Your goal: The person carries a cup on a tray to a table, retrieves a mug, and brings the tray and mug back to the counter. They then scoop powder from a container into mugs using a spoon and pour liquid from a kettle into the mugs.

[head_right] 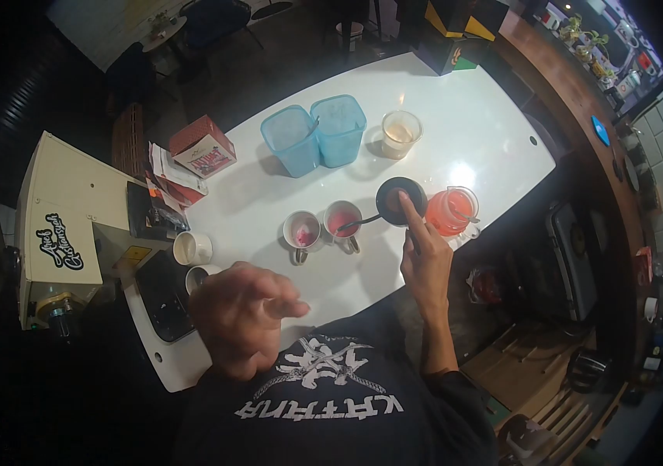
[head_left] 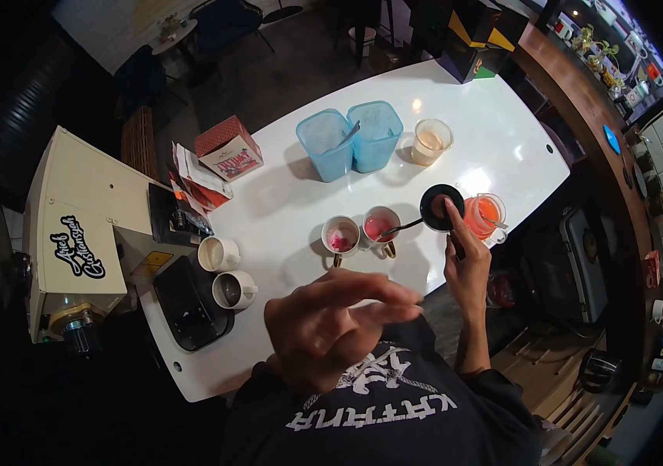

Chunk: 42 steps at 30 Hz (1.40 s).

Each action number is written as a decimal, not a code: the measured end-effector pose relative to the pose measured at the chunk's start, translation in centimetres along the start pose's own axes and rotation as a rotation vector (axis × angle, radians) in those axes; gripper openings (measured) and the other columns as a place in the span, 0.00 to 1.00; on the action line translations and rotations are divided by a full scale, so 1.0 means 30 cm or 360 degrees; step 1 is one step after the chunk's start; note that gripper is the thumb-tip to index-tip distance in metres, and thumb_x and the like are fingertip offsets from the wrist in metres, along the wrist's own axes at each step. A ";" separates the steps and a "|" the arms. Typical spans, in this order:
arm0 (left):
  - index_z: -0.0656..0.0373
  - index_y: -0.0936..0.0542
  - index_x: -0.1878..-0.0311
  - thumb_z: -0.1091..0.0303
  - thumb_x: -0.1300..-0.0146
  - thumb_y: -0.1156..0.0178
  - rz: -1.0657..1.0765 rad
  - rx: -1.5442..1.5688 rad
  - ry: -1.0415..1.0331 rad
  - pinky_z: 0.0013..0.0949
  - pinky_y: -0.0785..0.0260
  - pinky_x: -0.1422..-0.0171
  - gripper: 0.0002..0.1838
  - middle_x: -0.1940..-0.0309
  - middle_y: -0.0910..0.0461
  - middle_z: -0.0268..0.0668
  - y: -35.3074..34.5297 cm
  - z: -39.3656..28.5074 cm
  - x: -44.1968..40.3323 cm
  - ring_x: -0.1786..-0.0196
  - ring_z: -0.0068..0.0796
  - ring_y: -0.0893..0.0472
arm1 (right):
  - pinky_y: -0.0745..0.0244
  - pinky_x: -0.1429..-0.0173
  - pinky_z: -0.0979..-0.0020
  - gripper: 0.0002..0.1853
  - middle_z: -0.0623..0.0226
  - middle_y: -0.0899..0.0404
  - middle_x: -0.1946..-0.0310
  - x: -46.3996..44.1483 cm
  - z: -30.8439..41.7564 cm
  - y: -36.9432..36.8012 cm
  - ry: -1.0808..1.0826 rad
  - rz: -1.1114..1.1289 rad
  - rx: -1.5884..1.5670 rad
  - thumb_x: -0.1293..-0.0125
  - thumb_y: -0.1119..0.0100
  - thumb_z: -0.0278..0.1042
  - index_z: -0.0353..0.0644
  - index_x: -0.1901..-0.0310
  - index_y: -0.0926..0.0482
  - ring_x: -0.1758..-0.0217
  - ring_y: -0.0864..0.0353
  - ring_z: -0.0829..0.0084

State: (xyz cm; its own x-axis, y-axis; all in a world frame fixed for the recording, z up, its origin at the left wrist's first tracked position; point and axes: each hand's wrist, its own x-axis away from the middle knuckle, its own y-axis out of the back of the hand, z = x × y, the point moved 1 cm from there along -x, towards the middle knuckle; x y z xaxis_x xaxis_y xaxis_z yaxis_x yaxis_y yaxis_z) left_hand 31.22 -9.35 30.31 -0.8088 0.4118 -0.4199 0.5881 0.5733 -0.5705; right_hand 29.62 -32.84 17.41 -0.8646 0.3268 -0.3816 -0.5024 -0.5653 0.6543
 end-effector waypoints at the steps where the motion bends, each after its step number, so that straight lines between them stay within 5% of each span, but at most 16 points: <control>1: 0.65 0.25 0.37 0.83 0.32 0.44 -0.0076 -0.0091 0.0020 0.52 0.21 0.38 0.20 0.45 0.22 0.48 0.012 0.014 0.011 0.42 0.43 0.20 | 0.25 0.58 0.57 0.42 0.52 0.20 0.67 0.000 0.002 0.001 -0.0003 0.0005 -0.0008 0.44 0.42 0.09 0.60 0.29 0.28 0.65 0.17 0.55; 13: 0.70 0.21 0.42 0.85 0.32 0.42 -0.0659 -0.0430 0.0127 0.36 0.20 0.38 0.16 0.49 0.16 0.49 0.195 0.175 0.018 0.46 0.37 0.15 | 0.24 0.54 0.58 0.42 0.50 0.18 0.62 0.013 -0.012 -0.013 -0.0069 0.0010 -0.0081 0.45 0.43 0.07 0.57 0.29 0.28 0.60 0.15 0.53; 14: 0.71 0.21 0.43 0.82 0.32 0.40 -0.0747 -0.0524 0.0134 0.32 0.17 0.46 0.15 0.52 0.15 0.47 0.224 0.204 0.018 0.51 0.34 0.13 | 0.23 0.53 0.58 0.42 0.49 0.17 0.61 0.014 -0.013 -0.013 -0.0075 0.0007 -0.0096 0.45 0.44 0.07 0.57 0.29 0.28 0.58 0.15 0.53; 21: 0.72 0.18 0.51 0.78 0.33 0.35 -0.0976 -0.1179 0.0246 0.26 0.20 0.53 0.10 0.59 0.14 0.44 0.512 0.351 0.075 0.58 0.26 0.14 | 0.23 0.51 0.59 0.42 0.49 0.17 0.58 0.012 -0.017 -0.017 -0.0119 0.0055 -0.0115 0.45 0.45 0.07 0.55 0.29 0.28 0.55 0.15 0.52; 23: 0.72 0.18 0.52 0.76 0.32 0.35 -0.0927 -0.1208 0.0277 0.26 0.21 0.53 0.10 0.60 0.14 0.42 0.576 0.389 0.095 0.58 0.24 0.15 | 0.23 0.48 0.74 0.38 0.51 0.16 0.47 0.009 -0.022 -0.017 -0.0174 0.0126 -0.0053 0.42 0.50 0.05 0.50 0.30 0.27 0.55 0.15 0.78; 26: 0.69 0.17 0.54 0.72 0.32 0.34 -0.0934 -0.1236 0.0215 0.23 0.24 0.58 0.09 0.64 0.14 0.37 0.625 0.427 0.113 0.64 0.19 0.17 | 0.22 0.47 0.72 0.39 0.50 0.17 0.45 0.003 -0.030 -0.029 -0.0131 0.0103 -0.0086 0.42 0.50 0.05 0.50 0.30 0.27 0.50 0.15 0.76; 29: 0.67 0.16 0.54 0.72 0.31 0.35 -0.0967 -0.1295 0.0311 0.25 0.24 0.56 0.08 0.60 0.14 0.37 0.654 0.433 0.123 0.60 0.20 0.17 | 0.22 0.45 0.71 0.39 0.49 0.18 0.43 -0.003 -0.028 -0.033 -0.0132 0.0129 -0.0033 0.43 0.49 0.05 0.50 0.30 0.27 0.46 0.15 0.75; 33: 0.64 0.21 0.42 0.67 0.29 0.37 -0.0697 -0.1420 0.0335 0.35 0.26 0.41 0.17 0.43 0.20 0.40 0.659 0.439 0.120 0.42 0.29 0.21 | 0.23 0.48 0.73 0.39 0.50 0.16 0.47 -0.004 -0.030 -0.041 -0.0121 0.0122 -0.0013 0.43 0.49 0.05 0.50 0.30 0.27 0.51 0.15 0.76; 34: 0.63 0.24 0.37 0.65 0.29 0.37 -0.0597 -0.1429 0.0313 0.39 0.29 0.36 0.21 0.38 0.24 0.41 0.654 0.440 0.119 0.36 0.33 0.24 | 0.23 0.48 0.66 0.40 0.49 0.16 0.49 -0.005 -0.024 -0.039 -0.0170 0.0146 -0.0040 0.43 0.48 0.06 0.51 0.29 0.28 0.50 0.15 0.63; 35: 0.63 0.24 0.37 0.65 0.29 0.37 -0.0597 -0.1427 0.0322 0.39 0.29 0.36 0.21 0.38 0.24 0.41 0.657 0.444 0.122 0.36 0.33 0.24 | 0.23 0.48 0.60 0.41 0.49 0.17 0.52 -0.005 -0.023 -0.039 -0.0219 0.0168 -0.0066 0.44 0.47 0.07 0.52 0.28 0.29 0.49 0.15 0.50; 42: 0.62 0.30 0.31 0.63 0.34 0.32 -0.0257 -0.1450 0.0376 0.40 0.33 0.30 0.31 0.37 0.26 0.46 0.639 0.459 0.117 0.34 0.40 0.25 | 0.23 0.40 0.60 0.39 0.50 0.21 0.40 -0.005 -0.040 -0.051 -0.0267 0.0166 -0.0144 0.44 0.48 0.07 0.47 0.29 0.30 0.38 0.20 0.50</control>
State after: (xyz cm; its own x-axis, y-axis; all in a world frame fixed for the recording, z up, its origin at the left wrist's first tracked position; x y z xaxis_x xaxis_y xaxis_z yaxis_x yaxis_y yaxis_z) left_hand 39.73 -6.65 8.18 -0.9187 0.3546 -0.1739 0.3192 0.9260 0.2017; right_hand 30.53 -32.95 15.68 -0.9040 0.3800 -0.1959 -0.4144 -0.6657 0.6206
